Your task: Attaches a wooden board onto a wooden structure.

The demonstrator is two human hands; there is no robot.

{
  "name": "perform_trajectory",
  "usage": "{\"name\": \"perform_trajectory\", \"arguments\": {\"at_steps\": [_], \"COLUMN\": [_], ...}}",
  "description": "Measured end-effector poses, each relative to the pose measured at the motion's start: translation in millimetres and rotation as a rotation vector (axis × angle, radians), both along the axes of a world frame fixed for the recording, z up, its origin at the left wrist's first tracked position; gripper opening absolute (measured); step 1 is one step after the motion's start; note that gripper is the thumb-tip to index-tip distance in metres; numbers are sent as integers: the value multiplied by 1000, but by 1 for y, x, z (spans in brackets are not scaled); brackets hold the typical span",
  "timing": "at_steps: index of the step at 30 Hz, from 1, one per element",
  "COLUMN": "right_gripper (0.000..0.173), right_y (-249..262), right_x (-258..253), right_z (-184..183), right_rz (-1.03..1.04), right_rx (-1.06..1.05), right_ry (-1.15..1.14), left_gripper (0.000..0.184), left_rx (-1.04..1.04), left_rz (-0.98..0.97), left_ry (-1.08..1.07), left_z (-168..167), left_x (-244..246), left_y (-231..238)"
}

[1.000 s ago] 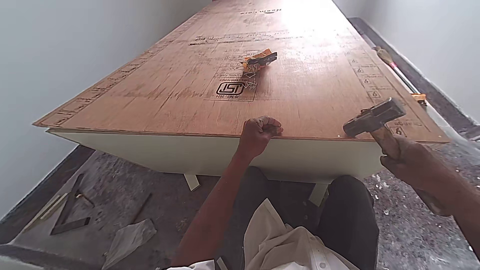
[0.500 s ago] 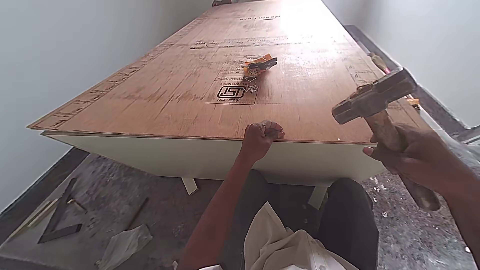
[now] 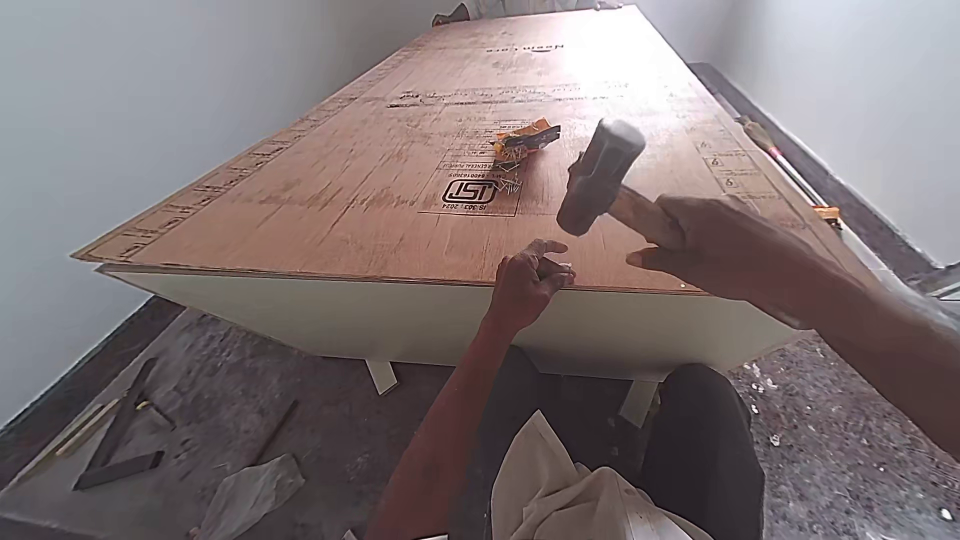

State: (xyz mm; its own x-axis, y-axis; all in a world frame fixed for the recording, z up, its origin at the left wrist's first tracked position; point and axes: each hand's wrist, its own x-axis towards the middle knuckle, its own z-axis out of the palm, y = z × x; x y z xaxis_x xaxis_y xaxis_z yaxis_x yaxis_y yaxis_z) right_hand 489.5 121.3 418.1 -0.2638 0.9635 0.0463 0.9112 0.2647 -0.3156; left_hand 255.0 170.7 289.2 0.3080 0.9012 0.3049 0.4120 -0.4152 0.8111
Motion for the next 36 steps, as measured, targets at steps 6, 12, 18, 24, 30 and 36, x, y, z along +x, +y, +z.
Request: {"name": "perform_trajectory", "arguments": {"at_steps": [6, 12, 18, 24, 30, 36], "right_gripper": [16, 12, 12, 11, 10, 25], "right_y": [3, -5, -1, -1, -18, -71], "right_x": [0, -7, -7, -9, 14, 62], "right_z": [4, -7, -2, -23, -50, -128], "right_rz": [21, -32, -3, -46, -79, -251], "right_rx": [-37, 102, -65, 18, -136, 27], "right_ry": [-64, 19, -150, -41, -29, 396], "left_gripper": [55, 58, 61, 64, 54, 65], "left_rx": [-57, -46, -62, -40, 44, 487], "left_rz": [24, 33, 61, 35, -34, 154], "left_ry": [2, -50, -24, -53, 120, 603], "left_z": [4, 2, 6, 3, 0, -26], "left_x": [1, 2, 4, 2, -11, -41], "left_y": [1, -3, -2, -2, -1, 8]}}
